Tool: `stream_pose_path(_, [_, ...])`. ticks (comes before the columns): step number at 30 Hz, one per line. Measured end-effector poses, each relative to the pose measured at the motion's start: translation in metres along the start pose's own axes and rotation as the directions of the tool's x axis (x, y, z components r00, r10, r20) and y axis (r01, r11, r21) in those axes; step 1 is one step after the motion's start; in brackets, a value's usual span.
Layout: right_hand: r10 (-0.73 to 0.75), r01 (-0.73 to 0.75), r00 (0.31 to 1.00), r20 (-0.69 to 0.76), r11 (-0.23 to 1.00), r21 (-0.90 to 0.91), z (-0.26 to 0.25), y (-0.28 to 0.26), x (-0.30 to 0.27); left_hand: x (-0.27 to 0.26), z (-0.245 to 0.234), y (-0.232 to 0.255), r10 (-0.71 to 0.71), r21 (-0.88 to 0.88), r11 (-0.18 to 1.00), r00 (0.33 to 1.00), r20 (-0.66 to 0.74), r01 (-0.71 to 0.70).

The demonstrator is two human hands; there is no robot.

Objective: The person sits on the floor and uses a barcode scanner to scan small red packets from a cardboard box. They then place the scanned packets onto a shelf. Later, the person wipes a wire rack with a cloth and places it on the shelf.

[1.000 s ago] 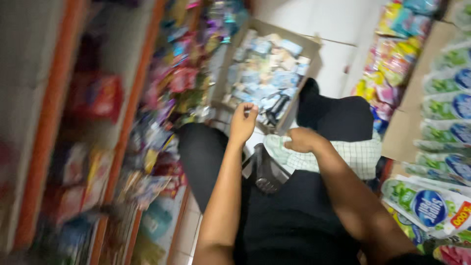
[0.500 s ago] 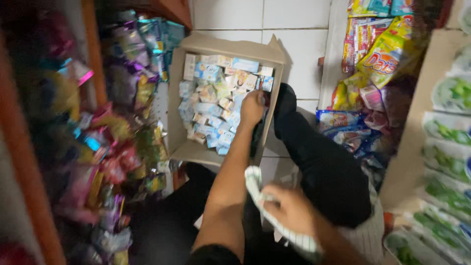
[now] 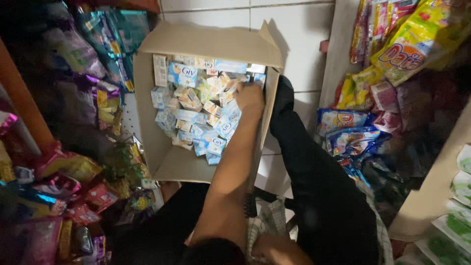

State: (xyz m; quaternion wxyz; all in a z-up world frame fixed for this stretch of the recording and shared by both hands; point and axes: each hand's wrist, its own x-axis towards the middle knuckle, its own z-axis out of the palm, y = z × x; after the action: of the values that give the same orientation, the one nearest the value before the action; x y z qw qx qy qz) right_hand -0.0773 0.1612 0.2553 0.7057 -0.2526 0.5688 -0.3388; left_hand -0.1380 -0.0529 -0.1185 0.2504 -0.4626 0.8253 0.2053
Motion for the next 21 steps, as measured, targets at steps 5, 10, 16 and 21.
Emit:
stream_pose_path(5, [-0.048,0.053,0.998,-0.052,0.995,0.087,-0.002,-0.001,-0.013,0.0,-0.012,0.004,-0.09,0.013,0.996,0.994,0.057,0.09])
stream_pose_path(10, [-0.102,0.108,0.993,-0.055,0.986,0.128,-0.011,-0.025,-0.018,0.0,-0.007,-0.003,-0.059,-0.018,0.998,0.995,-0.083,0.058])
stream_pose_path(16, [0.094,-0.126,0.984,-0.149,0.966,-0.225,0.01,-0.019,-0.017,-0.061,-0.026,-0.094,0.105,-0.718,0.616,0.937,-0.333,-0.324])
stream_pose_path(21, [-0.226,0.146,0.837,-0.498,0.97,-0.194,0.015,-0.023,0.004,-0.171,-0.095,-0.146,0.136,-0.98,0.039,0.973,-0.188,-0.195])
